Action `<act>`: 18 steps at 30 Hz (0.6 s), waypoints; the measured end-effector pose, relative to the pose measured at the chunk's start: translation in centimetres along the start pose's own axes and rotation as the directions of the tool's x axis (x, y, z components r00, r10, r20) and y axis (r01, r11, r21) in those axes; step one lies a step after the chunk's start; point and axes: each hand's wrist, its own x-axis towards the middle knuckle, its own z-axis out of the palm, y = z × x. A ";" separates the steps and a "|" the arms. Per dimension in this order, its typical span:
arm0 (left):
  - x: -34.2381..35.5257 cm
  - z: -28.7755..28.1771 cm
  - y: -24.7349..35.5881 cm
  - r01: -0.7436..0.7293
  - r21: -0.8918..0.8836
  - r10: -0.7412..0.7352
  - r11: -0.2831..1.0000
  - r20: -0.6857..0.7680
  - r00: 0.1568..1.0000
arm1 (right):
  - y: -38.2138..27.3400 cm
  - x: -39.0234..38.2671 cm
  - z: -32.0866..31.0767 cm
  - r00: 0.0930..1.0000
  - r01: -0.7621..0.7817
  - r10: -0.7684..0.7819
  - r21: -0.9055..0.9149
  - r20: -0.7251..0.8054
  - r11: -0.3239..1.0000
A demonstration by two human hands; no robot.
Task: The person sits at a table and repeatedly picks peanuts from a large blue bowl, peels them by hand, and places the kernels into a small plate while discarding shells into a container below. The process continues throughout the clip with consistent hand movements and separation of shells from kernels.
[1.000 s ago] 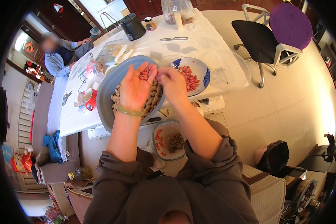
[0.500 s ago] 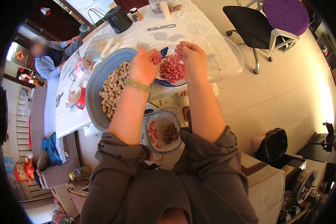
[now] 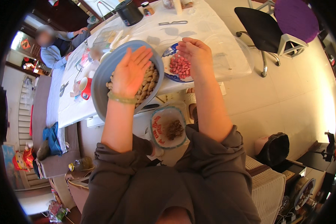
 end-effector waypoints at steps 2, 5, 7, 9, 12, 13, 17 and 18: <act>-2.3 -1.6 1.6 -0.045 0.072 0.047 0.996 -0.028 0.999 | 0.1 -0.5 0.4 0.998 0.000 0.003 -0.047 0.069 0.999; -6.1 -3.7 3.9 -0.125 0.295 0.155 0.947 -0.083 0.984 | 0.7 -1.4 1.8 0.980 -0.025 0.053 -0.145 0.193 0.989; -7.9 -5.4 4.6 -0.124 0.473 0.189 0.872 -0.093 0.978 | 1.2 -2.3 2.6 0.960 -0.060 0.122 -0.239 0.253 0.969; -9.1 -8.0 5.4 -0.121 0.609 0.207 0.784 -0.072 0.976 | 1.7 -3.0 3.8 0.936 -0.014 0.110 -0.278 0.335 0.961; -9.7 -10.2 5.4 -0.088 0.805 0.201 0.587 -0.040 0.979 | 2.3 -3.7 5.0 0.917 0.019 0.120 -0.342 0.381 0.940; -9.3 -11.1 4.9 -0.096 0.811 0.223 0.577 -0.044 0.974 | 2.4 -3.7 5.3 0.915 0.020 0.125 -0.352 0.385 0.936; -8.4 -11.6 4.2 -0.069 0.955 0.124 0.287 0.034 0.992 | 3.1 -3.8 6.1 0.903 0.037 0.132 -0.381 0.408 0.924; -8.1 -11.2 4.0 -0.113 0.961 0.103 0.254 0.089 0.991 | 3.2 -3.8 6.2 0.903 0.040 0.133 -0.387 0.408 0.921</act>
